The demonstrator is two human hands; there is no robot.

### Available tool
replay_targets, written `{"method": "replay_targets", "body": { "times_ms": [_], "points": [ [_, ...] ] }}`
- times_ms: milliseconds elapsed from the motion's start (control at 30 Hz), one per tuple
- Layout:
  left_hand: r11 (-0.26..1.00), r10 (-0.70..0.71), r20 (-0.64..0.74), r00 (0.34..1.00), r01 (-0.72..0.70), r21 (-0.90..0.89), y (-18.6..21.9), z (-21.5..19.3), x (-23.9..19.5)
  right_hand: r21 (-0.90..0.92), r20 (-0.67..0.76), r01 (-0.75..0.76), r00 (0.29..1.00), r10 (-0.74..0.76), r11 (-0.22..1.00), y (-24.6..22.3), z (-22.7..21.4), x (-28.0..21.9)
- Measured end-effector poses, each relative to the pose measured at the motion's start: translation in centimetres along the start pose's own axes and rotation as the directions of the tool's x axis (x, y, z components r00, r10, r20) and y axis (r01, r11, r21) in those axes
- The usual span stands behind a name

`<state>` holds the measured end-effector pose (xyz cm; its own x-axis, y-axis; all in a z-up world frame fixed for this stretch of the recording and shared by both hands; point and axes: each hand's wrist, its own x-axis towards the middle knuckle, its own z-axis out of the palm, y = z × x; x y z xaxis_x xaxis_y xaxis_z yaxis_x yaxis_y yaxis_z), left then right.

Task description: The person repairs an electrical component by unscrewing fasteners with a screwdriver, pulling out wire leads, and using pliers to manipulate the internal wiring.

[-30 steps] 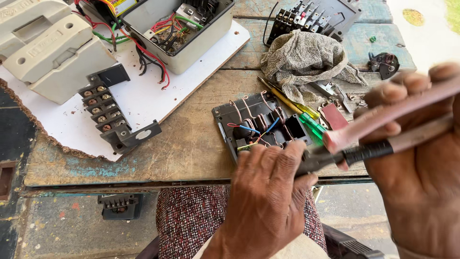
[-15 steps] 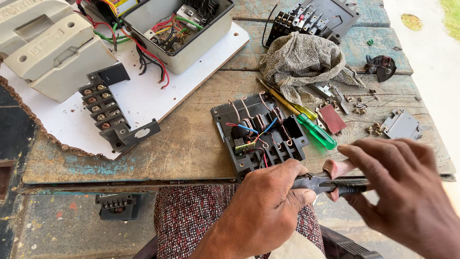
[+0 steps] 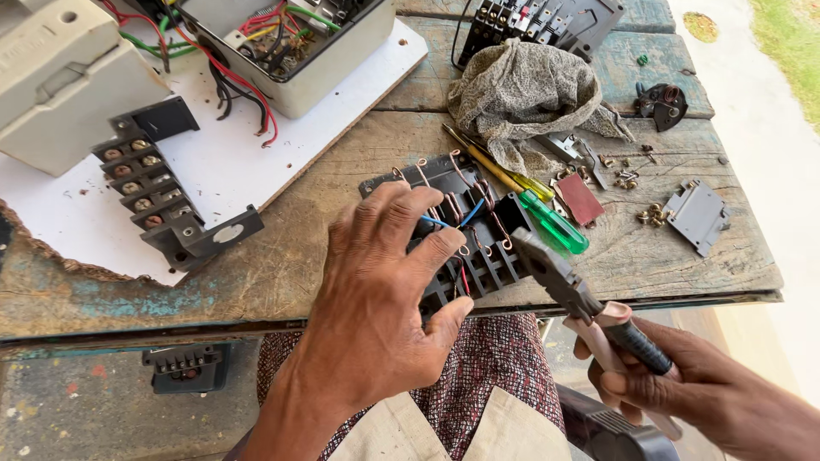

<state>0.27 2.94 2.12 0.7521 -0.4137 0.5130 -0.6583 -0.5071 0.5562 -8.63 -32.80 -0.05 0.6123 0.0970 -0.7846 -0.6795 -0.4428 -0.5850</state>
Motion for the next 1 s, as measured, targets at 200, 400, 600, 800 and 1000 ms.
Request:
{"method": "replay_targets", "body": {
  "times_ms": [200,400,600,800,1000],
  "points": [
    [0.992,0.047,0.099,0.994,-0.057,0.108,-2.6,2.2,1.8,-0.121,0.031,-0.075,0.996,0.079,0.990,-2.3,0.1,-0.8],
    [0.993,-0.048,0.522,0.852,-0.014,0.114,-3.0,3.1,4.9,-0.224,-0.097,-0.173,0.983,0.155,0.959,-3.7,0.7,-0.4],
    [0.976,-0.195,0.700,0.687,0.063,0.211,-2.0,2.1,7.3,-0.327,-0.183,-0.231,0.967,0.179,0.916,-5.7,2.8,-0.8],
    [0.980,-0.184,0.722,0.667,0.066,0.189,-2.1,1.6,8.4,-0.501,-0.459,-0.029,0.856,-0.237,0.865,-8.7,5.9,0.0],
    [0.983,-0.170,0.723,0.669,0.066,0.170,-3.4,2.3,8.5,-0.391,-0.508,0.314,0.710,-0.487,0.865,-9.3,8.3,4.1]
  ]
}}
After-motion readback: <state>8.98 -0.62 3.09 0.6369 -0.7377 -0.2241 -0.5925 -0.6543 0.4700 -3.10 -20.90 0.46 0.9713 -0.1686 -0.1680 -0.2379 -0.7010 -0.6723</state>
